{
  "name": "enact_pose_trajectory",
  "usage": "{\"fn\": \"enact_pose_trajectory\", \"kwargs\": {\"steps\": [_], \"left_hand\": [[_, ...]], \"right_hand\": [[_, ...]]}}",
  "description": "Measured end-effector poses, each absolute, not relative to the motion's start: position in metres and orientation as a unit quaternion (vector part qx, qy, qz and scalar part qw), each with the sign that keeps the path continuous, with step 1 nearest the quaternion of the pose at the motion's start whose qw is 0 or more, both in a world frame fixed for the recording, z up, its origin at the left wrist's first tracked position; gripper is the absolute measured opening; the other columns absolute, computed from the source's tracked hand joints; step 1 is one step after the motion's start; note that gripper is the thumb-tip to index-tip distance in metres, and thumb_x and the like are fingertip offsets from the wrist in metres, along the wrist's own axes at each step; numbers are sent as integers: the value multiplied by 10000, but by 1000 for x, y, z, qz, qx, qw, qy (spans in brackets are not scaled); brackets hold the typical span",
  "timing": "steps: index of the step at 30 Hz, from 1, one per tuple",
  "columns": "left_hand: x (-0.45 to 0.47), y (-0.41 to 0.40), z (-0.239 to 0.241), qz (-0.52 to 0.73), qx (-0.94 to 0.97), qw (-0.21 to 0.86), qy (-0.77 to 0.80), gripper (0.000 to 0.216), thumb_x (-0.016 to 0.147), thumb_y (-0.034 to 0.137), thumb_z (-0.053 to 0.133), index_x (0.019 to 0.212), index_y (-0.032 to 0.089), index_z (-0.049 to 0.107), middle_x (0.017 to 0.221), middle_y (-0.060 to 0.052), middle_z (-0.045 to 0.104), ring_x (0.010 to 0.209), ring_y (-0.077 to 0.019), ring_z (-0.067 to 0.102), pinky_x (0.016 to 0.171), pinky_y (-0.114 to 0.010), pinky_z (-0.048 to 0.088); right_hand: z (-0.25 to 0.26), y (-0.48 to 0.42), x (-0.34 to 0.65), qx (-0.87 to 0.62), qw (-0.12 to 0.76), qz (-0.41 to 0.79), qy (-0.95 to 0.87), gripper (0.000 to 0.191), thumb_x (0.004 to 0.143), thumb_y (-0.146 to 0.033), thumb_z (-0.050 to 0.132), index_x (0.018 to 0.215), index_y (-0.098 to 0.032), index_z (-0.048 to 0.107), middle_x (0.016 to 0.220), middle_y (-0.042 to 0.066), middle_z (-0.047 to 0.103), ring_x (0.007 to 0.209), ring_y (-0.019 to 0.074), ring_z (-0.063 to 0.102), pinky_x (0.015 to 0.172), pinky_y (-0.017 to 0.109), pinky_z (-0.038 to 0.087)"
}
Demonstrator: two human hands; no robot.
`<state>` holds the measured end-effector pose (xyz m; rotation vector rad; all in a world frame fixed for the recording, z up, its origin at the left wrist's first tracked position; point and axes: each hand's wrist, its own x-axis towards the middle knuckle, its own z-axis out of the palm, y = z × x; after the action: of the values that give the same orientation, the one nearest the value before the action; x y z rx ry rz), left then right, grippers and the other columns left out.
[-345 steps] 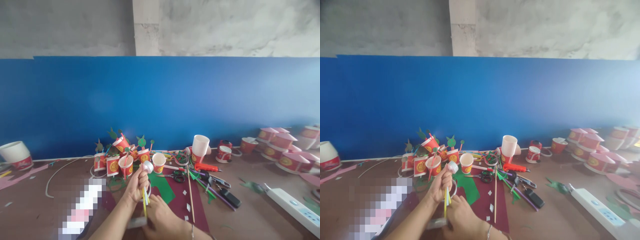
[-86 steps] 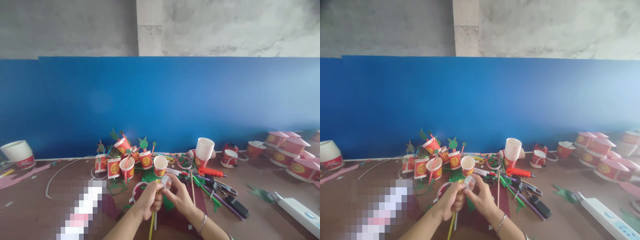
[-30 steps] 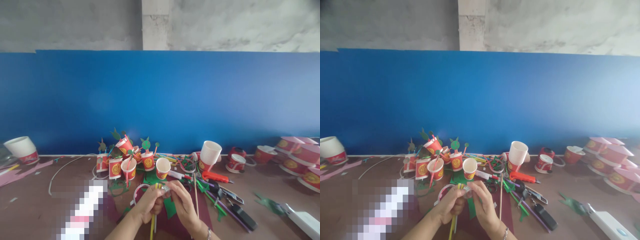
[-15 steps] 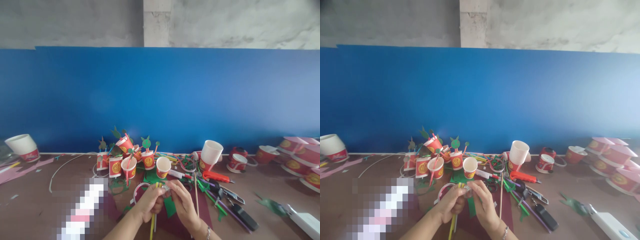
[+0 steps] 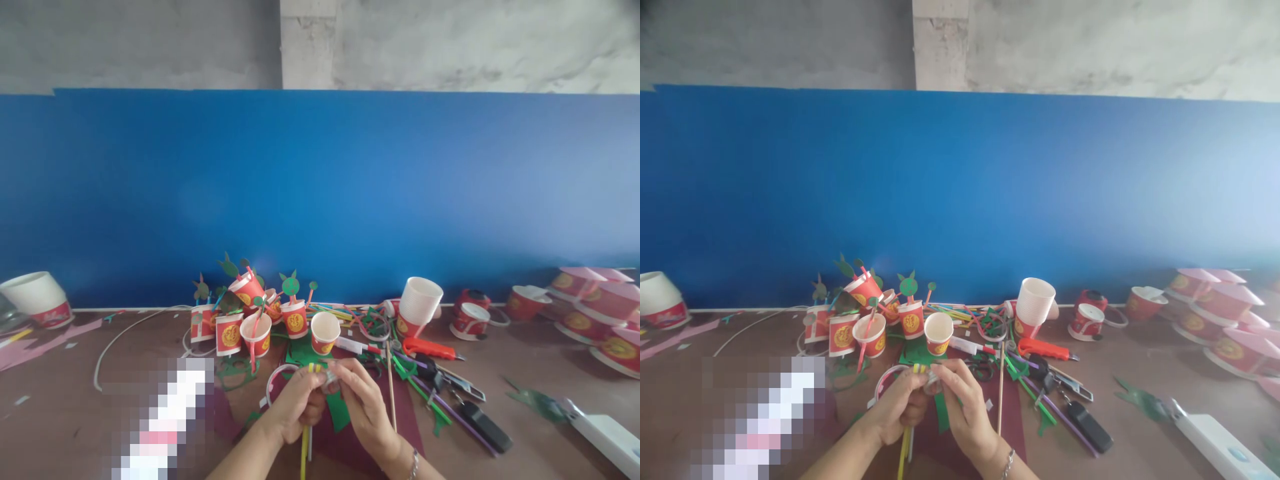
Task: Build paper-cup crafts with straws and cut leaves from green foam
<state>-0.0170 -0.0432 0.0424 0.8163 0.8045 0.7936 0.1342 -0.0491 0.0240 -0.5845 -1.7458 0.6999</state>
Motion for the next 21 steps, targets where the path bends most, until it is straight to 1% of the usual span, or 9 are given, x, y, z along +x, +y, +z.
{"fn": "enact_pose_trajectory", "kwargs": {"steps": [3,9,14,21], "left_hand": [[-17,-44,45,370,370,768,370,373,614,479,657,666,215,399,423,147,179,380,-29,52,377,-200,13],[-20,-44,45,351,370,784,354,336,632,490,614,673,195,460,417,149,156,380,-27,36,377,-199,14],[-19,-43,44,354,367,781,360,292,622,441,607,645,194,452,408,148,154,372,-24,40,379,-199,7],[-17,-42,42,355,351,774,389,349,629,486,604,630,207,394,418,147,153,363,-21,43,390,-199,3]], "right_hand": [[23,-49,135,-241,547,298,-745,430,927,-77,390,1233,-342,534,1019,64,537,812,144,597,712,278,516],[20,-47,132,-244,581,291,-720,419,924,-85,405,1231,-338,536,981,57,556,784,144,590,692,276,509],[22,-47,133,-235,568,293,-732,437,920,-67,404,1242,-336,530,998,62,554,790,142,592,697,281,512],[19,-46,134,-248,559,291,-736,430,919,-68,408,1234,-328,542,1018,68,556,851,156,605,719,285,518]]}}
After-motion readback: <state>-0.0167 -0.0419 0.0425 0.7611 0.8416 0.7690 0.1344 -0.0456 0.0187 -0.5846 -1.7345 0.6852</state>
